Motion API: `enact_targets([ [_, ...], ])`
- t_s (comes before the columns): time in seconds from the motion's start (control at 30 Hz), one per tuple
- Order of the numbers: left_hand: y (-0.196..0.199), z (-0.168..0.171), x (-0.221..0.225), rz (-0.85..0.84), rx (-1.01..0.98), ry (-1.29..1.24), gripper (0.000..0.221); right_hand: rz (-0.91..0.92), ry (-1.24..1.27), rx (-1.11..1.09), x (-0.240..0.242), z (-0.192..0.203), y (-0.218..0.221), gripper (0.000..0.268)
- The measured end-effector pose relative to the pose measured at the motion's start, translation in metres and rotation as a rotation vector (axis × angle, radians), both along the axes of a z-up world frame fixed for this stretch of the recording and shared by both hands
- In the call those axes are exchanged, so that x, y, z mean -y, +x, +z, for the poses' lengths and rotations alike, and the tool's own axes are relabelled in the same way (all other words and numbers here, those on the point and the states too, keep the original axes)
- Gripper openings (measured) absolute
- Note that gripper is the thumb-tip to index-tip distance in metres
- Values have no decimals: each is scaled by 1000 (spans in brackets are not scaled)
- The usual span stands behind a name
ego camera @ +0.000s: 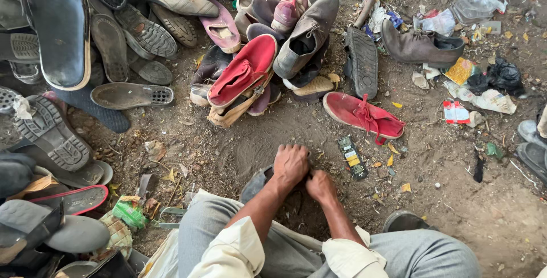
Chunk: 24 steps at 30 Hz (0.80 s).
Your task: The person repairs various shoes by hand and using a blade, removing soles, scraping edges, and applying materials to different footwear items one at a time on the ground.
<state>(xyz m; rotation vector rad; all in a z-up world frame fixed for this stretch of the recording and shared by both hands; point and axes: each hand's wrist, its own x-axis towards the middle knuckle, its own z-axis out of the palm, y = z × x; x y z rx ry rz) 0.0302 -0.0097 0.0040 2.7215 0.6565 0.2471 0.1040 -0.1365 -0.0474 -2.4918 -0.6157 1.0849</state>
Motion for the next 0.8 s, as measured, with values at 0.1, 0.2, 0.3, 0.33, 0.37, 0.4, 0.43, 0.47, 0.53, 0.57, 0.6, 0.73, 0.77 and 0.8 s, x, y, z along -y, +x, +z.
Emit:
enact_targets([
  [0.1, -3, -11, -1, 21, 18, -44, 25, -32, 87, -3, 4, -13, 0, 38],
  [0.2, -4, -13, 1, 62, 11, -31, 20, -51, 276, 125, 10, -8, -13, 28],
  [0.3, -6, -13, 4, 110, 47, -113, 28, -8, 6, 132, 30, 4, -33, 34],
  [0.33, -5, -11, 2, 110, 72, -112, 28, -33, 21, 120, 29, 8, -33, 33],
  [0.37, -7, -11, 1, 109, 91, -114, 28, -59, 32, 104, 30, 9, -35, 32],
  [0.4, -8, -10, 1, 109, 111, -117, 28, -84, 43, 88, 31, 7, -37, 30],
  [0.43, -7, -7, -2, 121, 102, -149, 27, -88, 156, 117, 26, 5, -36, 29],
  [0.47, -6, -5, -4, 133, 93, -181, 27, -92, 270, 147, 20, 2, -39, 29],
  [0.53, -9, -5, 0, 132, 54, -217, 26, -68, 389, 212, 16, -7, -41, 30],
  [0.57, -10, -5, -2, 120, 27, -208, 25, -39, 408, 249, 10, -10, -40, 29],
  [0.6, -10, -6, -5, 109, 1, -198, 24, -10, 427, 286, 6, -12, -39, 28],
  [0.73, -9, -4, -8, 107, 103, -165, 20, -7, 224, 164, 28, -15, -39, 28],
  [0.77, -11, -3, -5, 110, 98, -164, 18, 31, 192, 222, 33, -16, -44, 28],
  [0.8, -13, -2, -4, 114, 94, -163, 17, 69, 160, 279, 35, -18, -46, 28],
])
